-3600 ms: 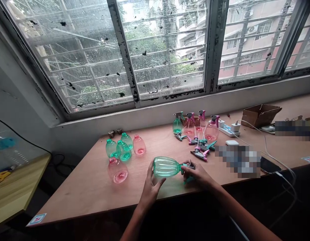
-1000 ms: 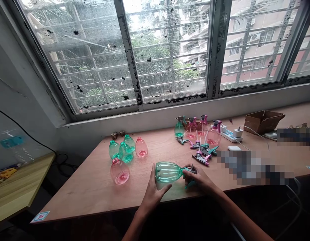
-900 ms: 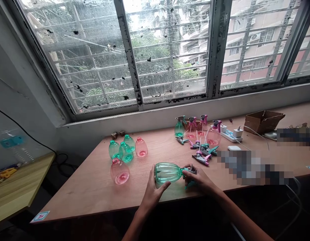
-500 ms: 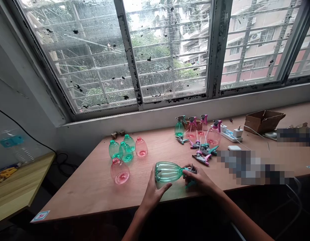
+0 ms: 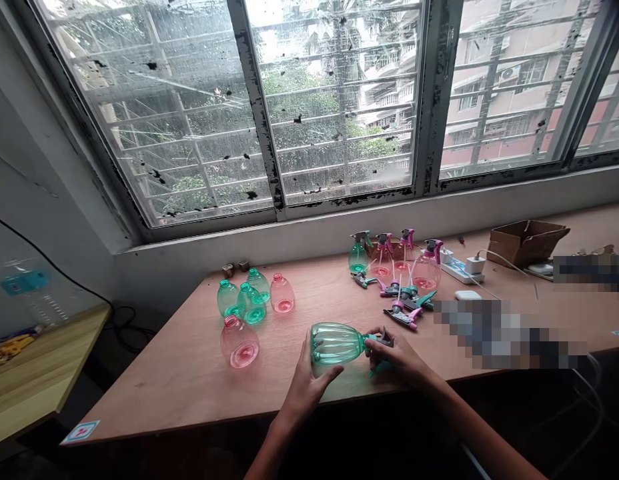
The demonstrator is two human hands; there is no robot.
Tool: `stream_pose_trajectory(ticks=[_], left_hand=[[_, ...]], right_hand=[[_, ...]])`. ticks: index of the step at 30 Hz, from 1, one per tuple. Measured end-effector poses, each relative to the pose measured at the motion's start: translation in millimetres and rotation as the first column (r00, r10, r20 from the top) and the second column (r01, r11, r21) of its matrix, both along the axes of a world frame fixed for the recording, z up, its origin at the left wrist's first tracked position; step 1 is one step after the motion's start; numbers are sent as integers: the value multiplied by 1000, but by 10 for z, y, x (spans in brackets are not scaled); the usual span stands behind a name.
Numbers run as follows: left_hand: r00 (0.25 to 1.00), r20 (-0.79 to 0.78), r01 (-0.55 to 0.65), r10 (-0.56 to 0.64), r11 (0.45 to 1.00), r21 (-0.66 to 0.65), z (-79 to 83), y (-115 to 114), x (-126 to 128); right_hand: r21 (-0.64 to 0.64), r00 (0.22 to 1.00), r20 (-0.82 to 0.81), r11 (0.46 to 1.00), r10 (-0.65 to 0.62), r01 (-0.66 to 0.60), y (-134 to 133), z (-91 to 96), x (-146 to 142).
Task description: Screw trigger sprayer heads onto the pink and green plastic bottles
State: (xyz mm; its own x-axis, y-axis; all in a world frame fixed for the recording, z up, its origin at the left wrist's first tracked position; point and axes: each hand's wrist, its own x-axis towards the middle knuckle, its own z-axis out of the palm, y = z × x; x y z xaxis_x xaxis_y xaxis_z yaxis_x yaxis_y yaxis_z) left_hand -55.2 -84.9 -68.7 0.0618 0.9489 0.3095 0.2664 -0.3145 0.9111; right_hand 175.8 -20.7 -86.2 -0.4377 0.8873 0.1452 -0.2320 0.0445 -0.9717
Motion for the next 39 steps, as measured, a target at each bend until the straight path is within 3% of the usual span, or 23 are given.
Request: stream_pose_trajectory(ticks=[7, 15, 24, 31, 39], left_hand=[[996, -89, -32, 33, 999, 8, -51, 19, -27], [999, -31, 18, -18, 1000, 3, -41, 6, -12], [994, -105, -14, 15, 1000, 14, -105, 35, -32], [999, -48, 10, -11, 1000, -12, -28, 11, -12], [993, -115, -17, 20, 999, 30, -120, 20, -29]], right_hand=[[-5, 999, -39, 1000, 3, -4, 36, -42, 5], [12, 999, -22, 999, 32, -32, 11, -32, 17], [-12, 999, -48, 1000, 12, -12, 30, -50, -1], [12, 1000, -20, 1000, 16, -16, 14, -43, 12], [-4, 1000, -29, 1000, 5, -5, 18, -20, 5]])
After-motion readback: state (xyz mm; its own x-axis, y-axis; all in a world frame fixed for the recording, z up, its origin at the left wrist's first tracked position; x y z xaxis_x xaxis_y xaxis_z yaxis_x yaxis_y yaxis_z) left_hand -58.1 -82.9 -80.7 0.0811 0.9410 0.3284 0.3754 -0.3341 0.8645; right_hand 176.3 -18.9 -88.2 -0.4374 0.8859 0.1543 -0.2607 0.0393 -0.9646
